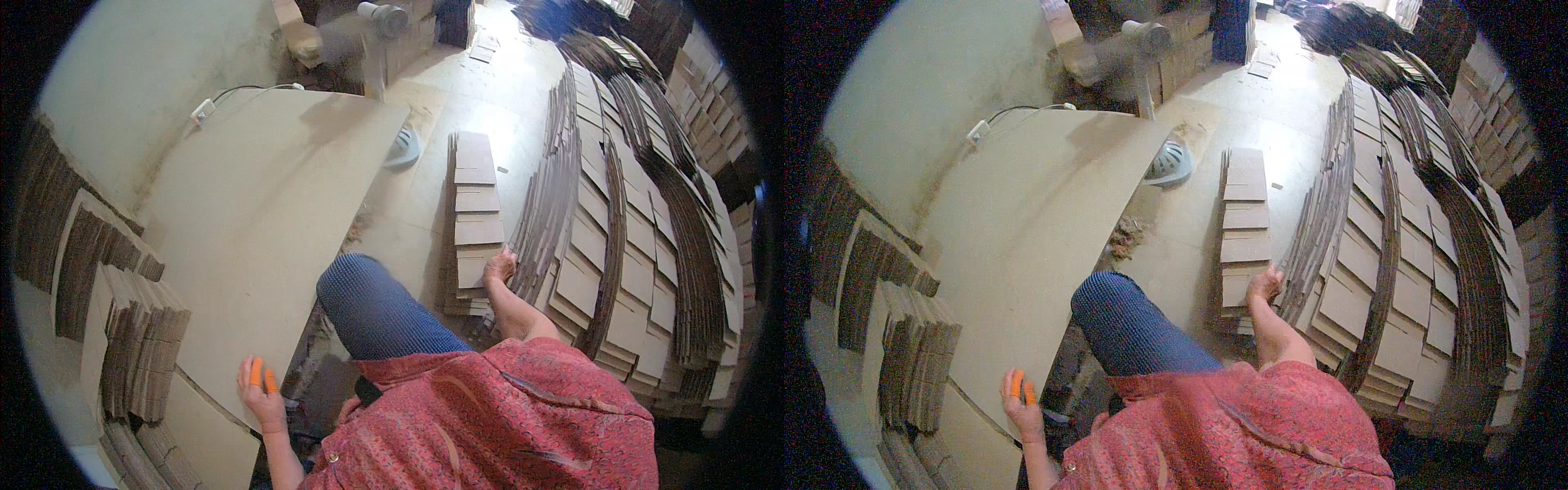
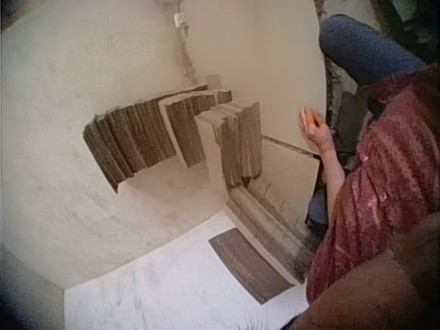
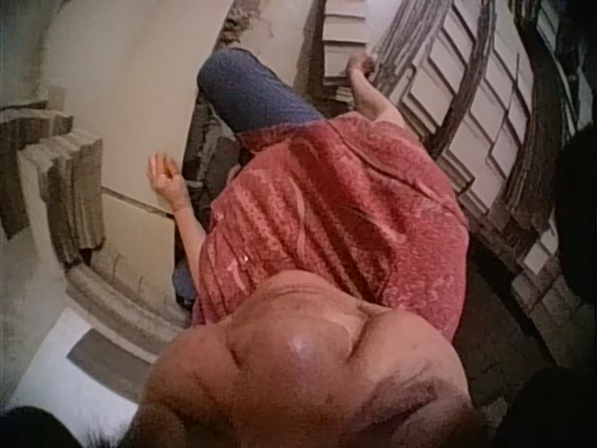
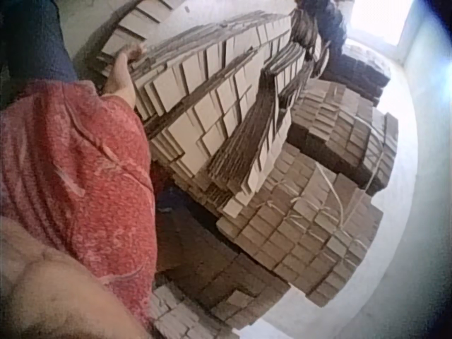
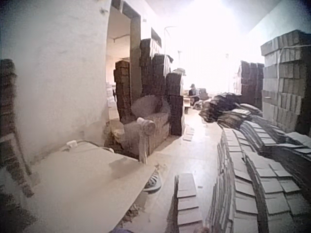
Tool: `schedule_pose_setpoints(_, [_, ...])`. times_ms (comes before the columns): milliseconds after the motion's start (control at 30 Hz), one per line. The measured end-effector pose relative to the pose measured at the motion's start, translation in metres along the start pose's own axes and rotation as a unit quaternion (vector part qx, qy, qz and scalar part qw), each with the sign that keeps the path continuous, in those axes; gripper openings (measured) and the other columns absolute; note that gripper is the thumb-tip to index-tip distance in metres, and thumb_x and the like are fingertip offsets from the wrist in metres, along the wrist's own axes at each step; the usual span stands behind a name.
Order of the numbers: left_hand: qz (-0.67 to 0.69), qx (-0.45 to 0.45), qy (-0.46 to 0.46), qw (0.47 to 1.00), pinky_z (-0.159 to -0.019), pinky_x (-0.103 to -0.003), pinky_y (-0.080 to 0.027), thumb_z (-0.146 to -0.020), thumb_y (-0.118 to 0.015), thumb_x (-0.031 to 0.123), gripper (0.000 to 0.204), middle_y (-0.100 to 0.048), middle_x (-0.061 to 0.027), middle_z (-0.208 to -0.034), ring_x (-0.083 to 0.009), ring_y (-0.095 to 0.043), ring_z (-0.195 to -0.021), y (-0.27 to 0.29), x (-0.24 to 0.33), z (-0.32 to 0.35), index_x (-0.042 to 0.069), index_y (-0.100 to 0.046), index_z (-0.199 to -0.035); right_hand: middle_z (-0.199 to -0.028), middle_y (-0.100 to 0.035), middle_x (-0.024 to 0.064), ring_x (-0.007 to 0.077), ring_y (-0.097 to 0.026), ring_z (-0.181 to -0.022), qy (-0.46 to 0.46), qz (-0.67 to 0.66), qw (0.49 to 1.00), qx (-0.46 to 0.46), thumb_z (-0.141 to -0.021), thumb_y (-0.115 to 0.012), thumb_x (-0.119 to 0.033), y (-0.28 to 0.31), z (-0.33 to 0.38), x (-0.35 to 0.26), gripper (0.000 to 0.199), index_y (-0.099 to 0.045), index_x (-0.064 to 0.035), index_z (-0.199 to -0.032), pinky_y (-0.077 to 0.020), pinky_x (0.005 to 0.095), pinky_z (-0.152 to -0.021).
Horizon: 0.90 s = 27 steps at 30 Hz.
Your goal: The person sits on the floor and repeatedly folds pre-cut cardboard sheets into multi-compartment dividers. They use an orange utility knife to score or trim edges, then fold the panels into a grid-like structure and place the finished units into a growing stack.
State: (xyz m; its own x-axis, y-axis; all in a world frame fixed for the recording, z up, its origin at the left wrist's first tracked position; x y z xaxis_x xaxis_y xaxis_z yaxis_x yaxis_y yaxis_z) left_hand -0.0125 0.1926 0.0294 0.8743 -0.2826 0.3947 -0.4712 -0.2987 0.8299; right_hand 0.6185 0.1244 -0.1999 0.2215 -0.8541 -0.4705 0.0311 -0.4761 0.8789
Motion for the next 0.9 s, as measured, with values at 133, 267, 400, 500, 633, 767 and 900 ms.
schedule_pose_setpoints(133, [0.009, 0.001, -0.006, 1.0, -0.095, -0.04, -0.039, -0.084, -0.058, 0.008, 0.022, -0.056, -0.0157, -0.118, -0.0332, -0.051, -0.109, 0.0, 0.009, -0.006, -0.004, -0.06, -0.103, -0.09, -0.055, 0.0201, 0.0372, -0.056, -0.086, 0.002, 0.0, 0.999, 0.036, -0.078, -0.049, -0.007, -0.007, -0.015, 0.011, 0.026, -0.059, -0.0055, -0.102, -0.0465, 0.0456, -0.071])
schedule_pose_setpoints(267, [0.0, 0.001, 0.01, 1.0, -0.095, -0.041, -0.039, -0.084, -0.058, 0.009, 0.022, -0.056, -0.0158, -0.119, -0.0334, -0.05, -0.11, 0.004, 0.004, 0.0, -0.003, -0.06, -0.103, -0.091, -0.056, 0.0212, 0.0379, -0.057, -0.087, 0.012, -0.047, 0.997, 0.058, -0.08, -0.049, -0.009, -0.004, -0.007, -0.01, 0.022, -0.06, -0.0033, -0.098, -0.0458, 0.0431, -0.073])
schedule_pose_setpoints(400, [0.018, -0.009, 0.003, 1.0, -0.096, -0.041, -0.038, -0.084, -0.057, 0.008, 0.022, -0.055, -0.0158, -0.119, -0.0333, -0.05, -0.111, 0.002, 0.009, -0.006, -0.003, -0.06, -0.104, -0.094, -0.056, 0.0207, 0.0375, -0.056, -0.093, -0.142, -0.19, 0.971, -0.004, -0.083, -0.051, -0.017, -0.052, -0.048, 0.049, 0.022, -0.06, -0.0049, -0.098, -0.0427, 0.0432, -0.079])
schedule_pose_setpoints(500, [0.031, -0.011, 0.006, 0.999, -0.096, -0.041, -0.038, -0.084, -0.057, 0.008, 0.023, -0.055, -0.0159, -0.12, -0.0335, -0.05, -0.111, -0.003, 0.005, -0.008, -0.003, -0.059, -0.104, -0.1, -0.055, 0.0185, 0.0356, -0.051, -0.102, -0.153, -0.086, 0.984, -0.029, -0.082, -0.052, -0.02, -0.084, -0.066, 0.087, 0.023, -0.059, -0.0087, -0.101, -0.0395, 0.0478, -0.084])
schedule_pose_setpoints(633, [0.005, -0.008, 0.039, 0.999, -0.097, -0.041, -0.038, -0.083, -0.057, 0.007, 0.023, -0.055, -0.0161, -0.119, -0.034, -0.049, -0.111, 0.004, 0.01, -0.003, -0.003, -0.059, -0.104, -0.106, -0.054, 0.0129, 0.0315, -0.045, -0.108, -0.116, 0.019, 0.988, -0.098, -0.08, -0.053, -0.022, -0.042, -0.002, 0.008, 0.022, -0.057, -0.0113, -0.099, -0.0374, 0.051, -0.08])
schedule_pose_setpoints(767, [0.011, -0.012, 0.043, 0.999, -0.097, -0.041, -0.038, -0.082, -0.058, 0.005, 0.024, -0.055, -0.0176, -0.118, -0.035, -0.049, -0.111, 0.004, 0.006, -0.002, -0.004, -0.06, -0.103, -0.107, -0.059, 0.0212, 0.0326, -0.056, -0.103, -0.091, -0.144, 0.961, -0.217, -0.08, -0.057, -0.013, -0.043, 0.044, -0.043, 0.032, -0.056, -0.0031, -0.111, -0.0436, 0.039, -0.084])
schedule_pose_setpoints(900, [0.074, -0.022, 0.018, 0.997, -0.092, -0.041, -0.042, -0.078, -0.061, 0.003, 0.023, -0.059, -0.0175, -0.11, -0.0339, -0.053, -0.105, 0.002, -0.003, -0.002, -0.003, -0.062, -0.1, -0.102, -0.064, 0.018, 0.0228, -0.06, -0.099, 0.199, -0.287, 0.913, -0.209, -0.081, -0.061, -0.011, -0.019, 0.098, -0.139, 0.035, -0.057, 0.0024, -0.113, -0.0461, 0.0318, -0.085])
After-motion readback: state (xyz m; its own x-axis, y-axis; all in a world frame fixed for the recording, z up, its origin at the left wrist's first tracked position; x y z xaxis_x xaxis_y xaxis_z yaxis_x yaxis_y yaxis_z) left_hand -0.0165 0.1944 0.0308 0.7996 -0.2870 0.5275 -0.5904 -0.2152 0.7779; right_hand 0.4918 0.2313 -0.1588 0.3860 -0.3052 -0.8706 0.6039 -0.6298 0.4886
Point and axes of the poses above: each hand's wrist, its own z-axis away from the middle knuckle, its own y-axis out of the back of the hand, x = y × z, the point moved 10 cm from there along -z, towards the middle knuckle
